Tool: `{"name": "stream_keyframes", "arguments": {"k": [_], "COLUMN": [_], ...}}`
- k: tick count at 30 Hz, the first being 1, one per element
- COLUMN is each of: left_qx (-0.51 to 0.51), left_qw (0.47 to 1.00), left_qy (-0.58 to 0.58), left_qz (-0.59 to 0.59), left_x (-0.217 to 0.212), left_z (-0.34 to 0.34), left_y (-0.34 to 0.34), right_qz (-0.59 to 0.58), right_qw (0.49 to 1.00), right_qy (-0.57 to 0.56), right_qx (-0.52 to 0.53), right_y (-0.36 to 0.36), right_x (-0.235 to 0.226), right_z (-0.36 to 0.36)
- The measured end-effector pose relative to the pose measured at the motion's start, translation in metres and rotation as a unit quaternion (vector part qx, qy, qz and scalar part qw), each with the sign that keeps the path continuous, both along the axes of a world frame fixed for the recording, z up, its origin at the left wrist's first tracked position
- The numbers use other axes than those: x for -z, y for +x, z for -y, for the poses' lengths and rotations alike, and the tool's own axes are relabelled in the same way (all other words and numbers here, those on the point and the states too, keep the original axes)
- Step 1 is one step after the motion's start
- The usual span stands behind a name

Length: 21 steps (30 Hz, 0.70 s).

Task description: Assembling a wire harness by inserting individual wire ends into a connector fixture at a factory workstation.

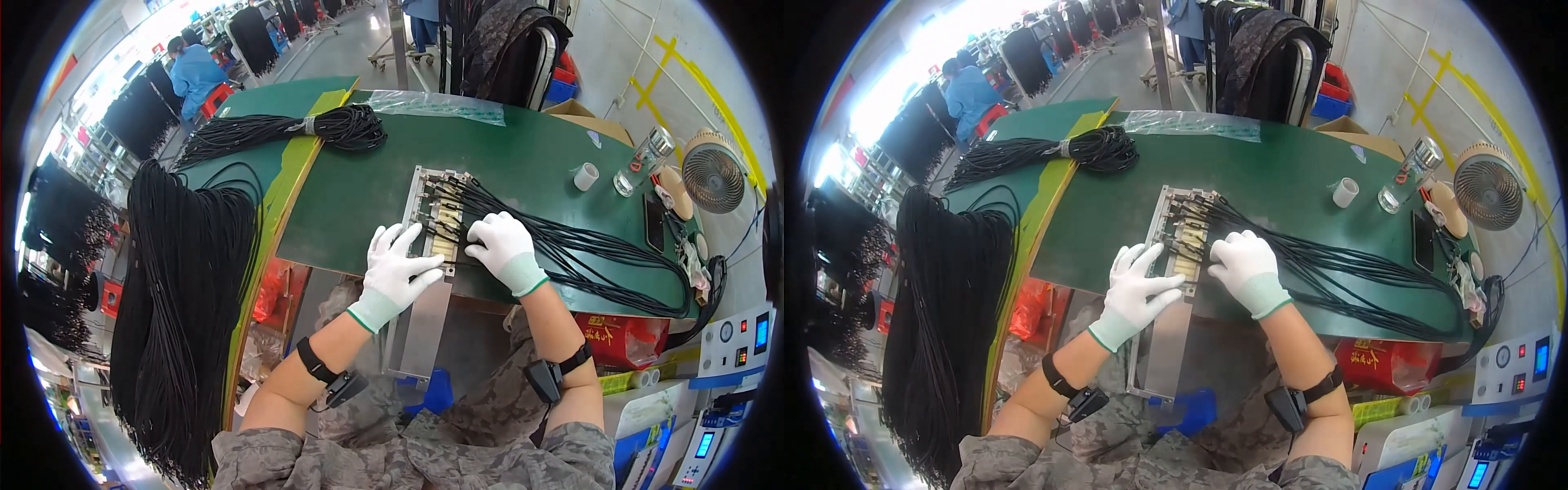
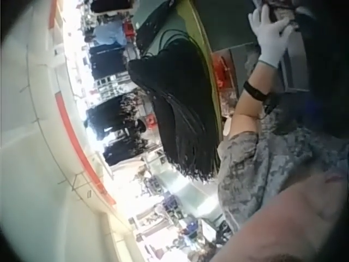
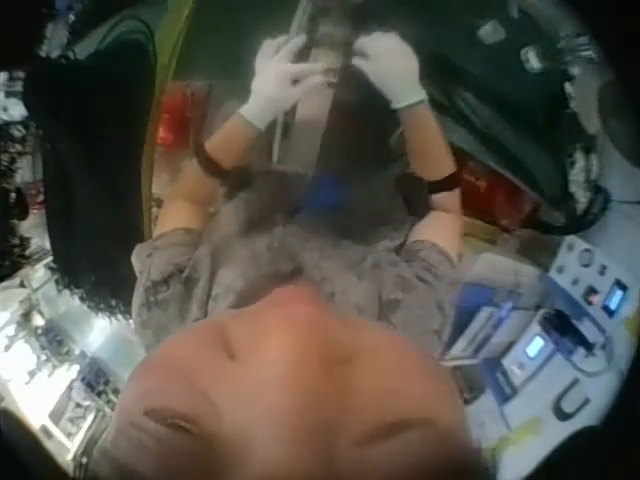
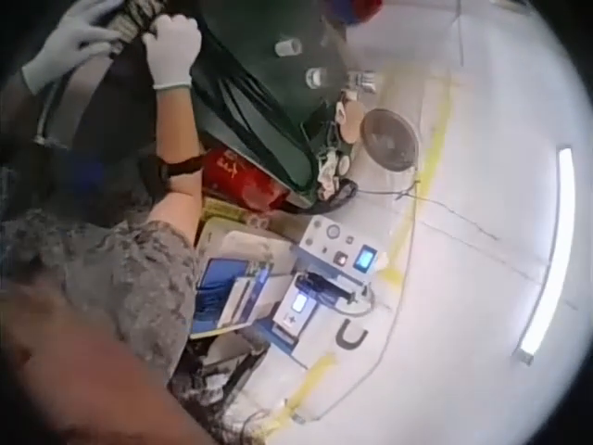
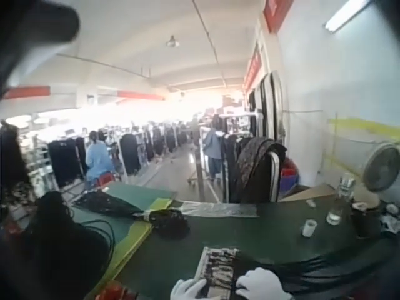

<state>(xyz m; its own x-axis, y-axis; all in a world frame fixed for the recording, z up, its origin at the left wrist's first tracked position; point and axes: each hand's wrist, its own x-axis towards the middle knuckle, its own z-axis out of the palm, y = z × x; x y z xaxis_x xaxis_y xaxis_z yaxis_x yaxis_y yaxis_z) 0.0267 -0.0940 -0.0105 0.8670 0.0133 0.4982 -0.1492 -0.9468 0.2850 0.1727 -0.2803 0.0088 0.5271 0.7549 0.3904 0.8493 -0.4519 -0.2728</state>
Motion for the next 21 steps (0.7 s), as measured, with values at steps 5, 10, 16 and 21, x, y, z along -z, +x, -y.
{"name": "stream_keyframes", "arguments": {"k": [5,10,16,21], "left_qx": [-0.025,-0.060,-0.036,0.018], "left_qw": [0.992,0.961,0.958,0.961], "left_qy": [-0.105,-0.245,-0.260,-0.252], "left_qz": [0.071,0.115,0.113,0.112], "left_x": [0.008,0.014,0.011,0.004], "left_z": [-0.004,-0.009,-0.014,-0.011], "left_y": [-0.002,0.005,0.003,0.000], "right_qz": [0.005,-0.074,-0.067,-0.034], "right_qw": [1.000,0.991,0.989,0.983], "right_qy": [0.015,0.080,0.066,0.094], "right_qx": [0.013,-0.083,-0.116,-0.153], "right_y": [0.006,0.008,0.008,-0.004], "right_x": [-0.012,-0.014,-0.013,-0.018], "right_z": [0.001,0.016,0.007,-0.004]}}
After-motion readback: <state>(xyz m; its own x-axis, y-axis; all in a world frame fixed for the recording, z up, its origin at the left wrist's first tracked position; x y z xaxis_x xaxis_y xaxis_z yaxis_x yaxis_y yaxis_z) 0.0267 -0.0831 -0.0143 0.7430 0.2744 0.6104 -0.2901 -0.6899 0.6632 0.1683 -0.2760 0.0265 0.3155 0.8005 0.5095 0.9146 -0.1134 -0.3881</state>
